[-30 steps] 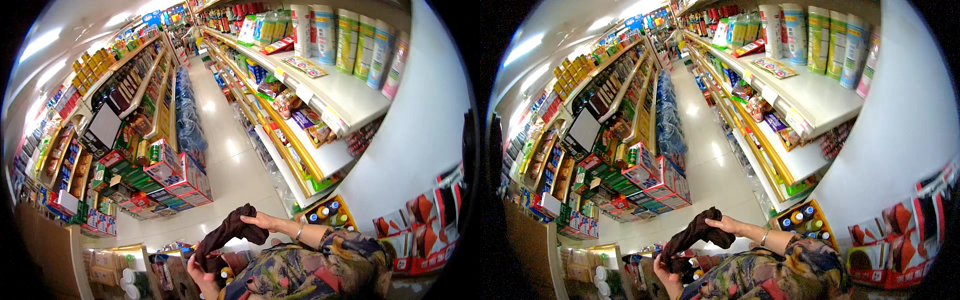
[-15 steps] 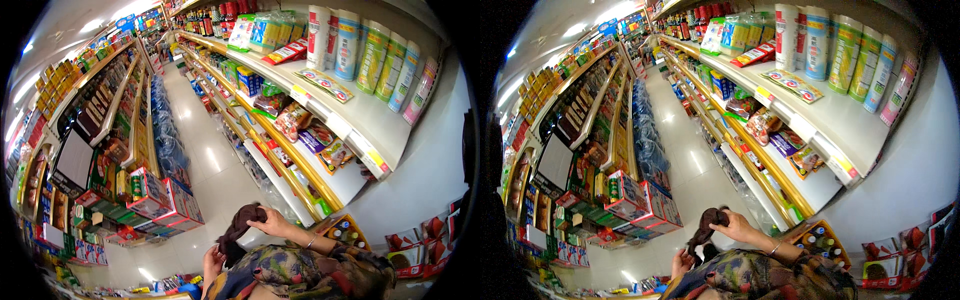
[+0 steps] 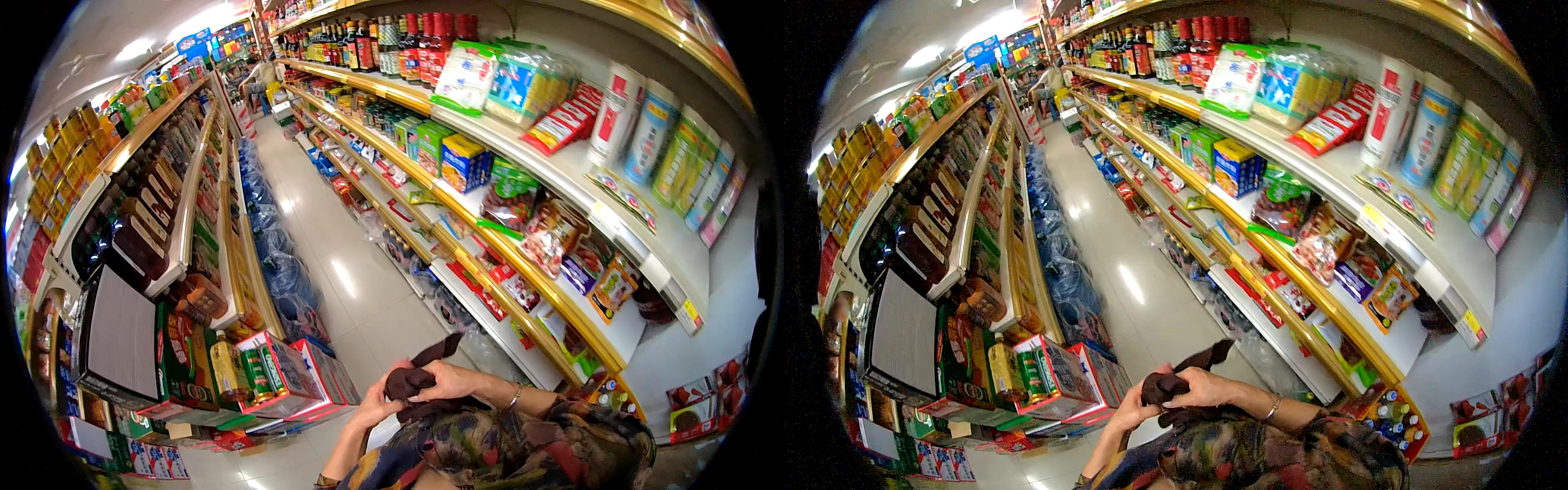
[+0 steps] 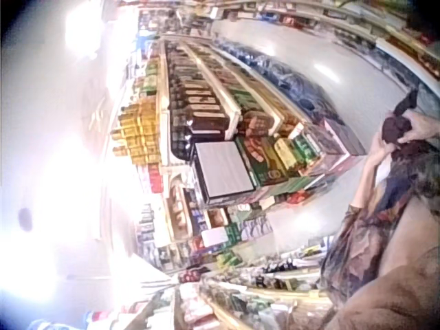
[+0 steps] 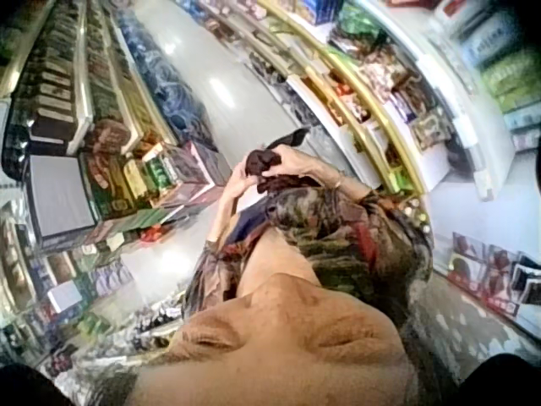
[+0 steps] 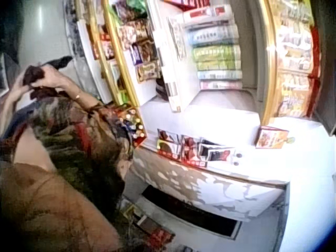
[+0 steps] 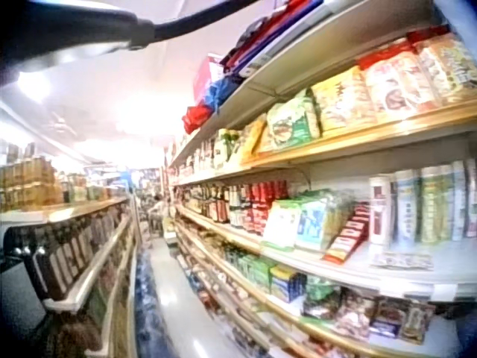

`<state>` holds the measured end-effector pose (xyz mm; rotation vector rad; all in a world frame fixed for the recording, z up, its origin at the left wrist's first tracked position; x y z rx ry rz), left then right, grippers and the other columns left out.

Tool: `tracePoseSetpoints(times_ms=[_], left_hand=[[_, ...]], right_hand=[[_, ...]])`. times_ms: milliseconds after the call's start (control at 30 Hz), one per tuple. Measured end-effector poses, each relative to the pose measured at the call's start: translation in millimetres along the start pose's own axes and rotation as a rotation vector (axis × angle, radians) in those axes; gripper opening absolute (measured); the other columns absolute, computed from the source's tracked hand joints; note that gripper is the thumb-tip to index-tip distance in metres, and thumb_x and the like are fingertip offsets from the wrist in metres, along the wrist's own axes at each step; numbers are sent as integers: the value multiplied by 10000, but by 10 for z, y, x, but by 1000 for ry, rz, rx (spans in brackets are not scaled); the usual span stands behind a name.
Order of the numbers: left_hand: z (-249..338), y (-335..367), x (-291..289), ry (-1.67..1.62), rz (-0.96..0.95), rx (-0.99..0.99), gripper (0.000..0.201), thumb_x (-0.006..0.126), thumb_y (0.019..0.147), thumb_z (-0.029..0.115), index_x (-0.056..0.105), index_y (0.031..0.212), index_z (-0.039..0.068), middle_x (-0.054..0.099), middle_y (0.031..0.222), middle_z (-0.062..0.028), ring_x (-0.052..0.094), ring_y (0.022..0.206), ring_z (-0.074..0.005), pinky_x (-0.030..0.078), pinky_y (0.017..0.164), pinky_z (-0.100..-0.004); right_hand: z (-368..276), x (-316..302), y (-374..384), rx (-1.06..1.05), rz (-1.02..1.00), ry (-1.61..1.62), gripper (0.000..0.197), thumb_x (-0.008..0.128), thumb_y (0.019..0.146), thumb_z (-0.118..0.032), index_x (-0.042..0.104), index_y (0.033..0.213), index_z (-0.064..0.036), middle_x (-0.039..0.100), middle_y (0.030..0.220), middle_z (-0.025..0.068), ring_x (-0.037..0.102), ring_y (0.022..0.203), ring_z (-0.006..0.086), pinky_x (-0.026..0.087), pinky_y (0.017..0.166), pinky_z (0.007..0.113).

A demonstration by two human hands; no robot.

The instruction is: The person washes a dark cloth by hand in a sink under running water, rinses a small yellow tray, and then walks through a store aisle while holding the damp cloth.

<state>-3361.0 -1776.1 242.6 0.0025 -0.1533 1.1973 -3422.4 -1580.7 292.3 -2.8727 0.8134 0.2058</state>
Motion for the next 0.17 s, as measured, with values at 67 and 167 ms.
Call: tracePoseSetpoints(times_ms=[67,167], left_hand=[[3,89,-212,37,-47,-134,688,695,711,63,426,1344,87,553,1211,-48,500,1093,-148,359,975,-306],[-61,196,-473,-180,61,-288,665,730,760,138,427,1352,144,544,1221,-44,490,1110,-153,354,983,-321]], right_hand=[[-32,-110,244,52,60,83,365,722,784,-267,627,999,11,651,869,55,540,809,103,460,776,295],[-97,-399,520,141,-15,73,357,728,782,-271,631,1002,-7,656,880,50,546,823,103,461,796,286]])
Point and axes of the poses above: each hand's wrist, its own y-axis towards the middle knuckle, its own x-axis out of the palm, z = x × y, the point moved 1 cm from there along y, towards the middle knuckle
